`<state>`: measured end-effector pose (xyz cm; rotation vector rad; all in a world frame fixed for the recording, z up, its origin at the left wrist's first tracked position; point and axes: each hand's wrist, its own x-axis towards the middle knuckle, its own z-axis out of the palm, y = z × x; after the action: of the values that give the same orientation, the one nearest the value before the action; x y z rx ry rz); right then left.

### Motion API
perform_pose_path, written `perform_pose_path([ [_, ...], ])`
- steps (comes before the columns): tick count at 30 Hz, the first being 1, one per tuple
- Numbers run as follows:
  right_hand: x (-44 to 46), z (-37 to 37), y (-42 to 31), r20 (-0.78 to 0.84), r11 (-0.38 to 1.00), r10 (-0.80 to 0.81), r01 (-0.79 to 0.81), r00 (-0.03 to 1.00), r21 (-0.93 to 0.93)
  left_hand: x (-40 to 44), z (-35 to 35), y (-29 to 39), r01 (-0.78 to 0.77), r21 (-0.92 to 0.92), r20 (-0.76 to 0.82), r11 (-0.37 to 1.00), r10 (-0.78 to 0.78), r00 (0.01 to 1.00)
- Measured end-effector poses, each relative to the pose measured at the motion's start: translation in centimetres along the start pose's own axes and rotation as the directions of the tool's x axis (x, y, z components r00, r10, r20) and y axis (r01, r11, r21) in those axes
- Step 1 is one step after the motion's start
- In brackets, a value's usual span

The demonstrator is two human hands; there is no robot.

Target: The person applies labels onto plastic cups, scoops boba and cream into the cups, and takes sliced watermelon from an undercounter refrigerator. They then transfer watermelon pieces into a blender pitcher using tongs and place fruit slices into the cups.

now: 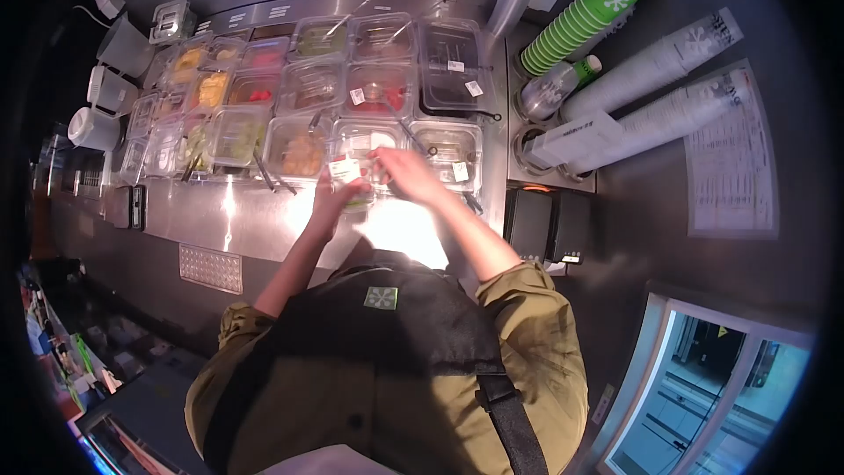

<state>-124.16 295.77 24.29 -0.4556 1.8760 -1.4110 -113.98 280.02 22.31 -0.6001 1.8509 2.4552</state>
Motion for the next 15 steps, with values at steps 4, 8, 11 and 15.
perform_pose_path([
  [4,5.5,-12.1,3.1,-0.617,0.617,-0.417,-0.29,0.667,-0.731,2.1,-3.3,0.6,-0.037,-0.235,-0.144,0.971,0.003,0.99],
  [8,8.4,-20.2,7.2,-0.737,0.363,-0.125,-0.661,0.665,-0.657,2.8,-6.0,1.5,-0.173,-0.288,-0.378,0.942,0.055,0.924],
  [11,10.8,-24.6,11.2,-0.698,0.564,0.105,-0.62,0.708,-0.545,2.7,-8.0,0.4,-0.241,-0.369,-0.515,0.898,0.018,0.857],
  [15,7.7,-24.9,11.5,-0.505,0.99,-0.005,0.076,0.863,0.12,3.3,-9.8,-1.1,-0.302,-0.37,-0.569,0.878,0.042,0.821],
])
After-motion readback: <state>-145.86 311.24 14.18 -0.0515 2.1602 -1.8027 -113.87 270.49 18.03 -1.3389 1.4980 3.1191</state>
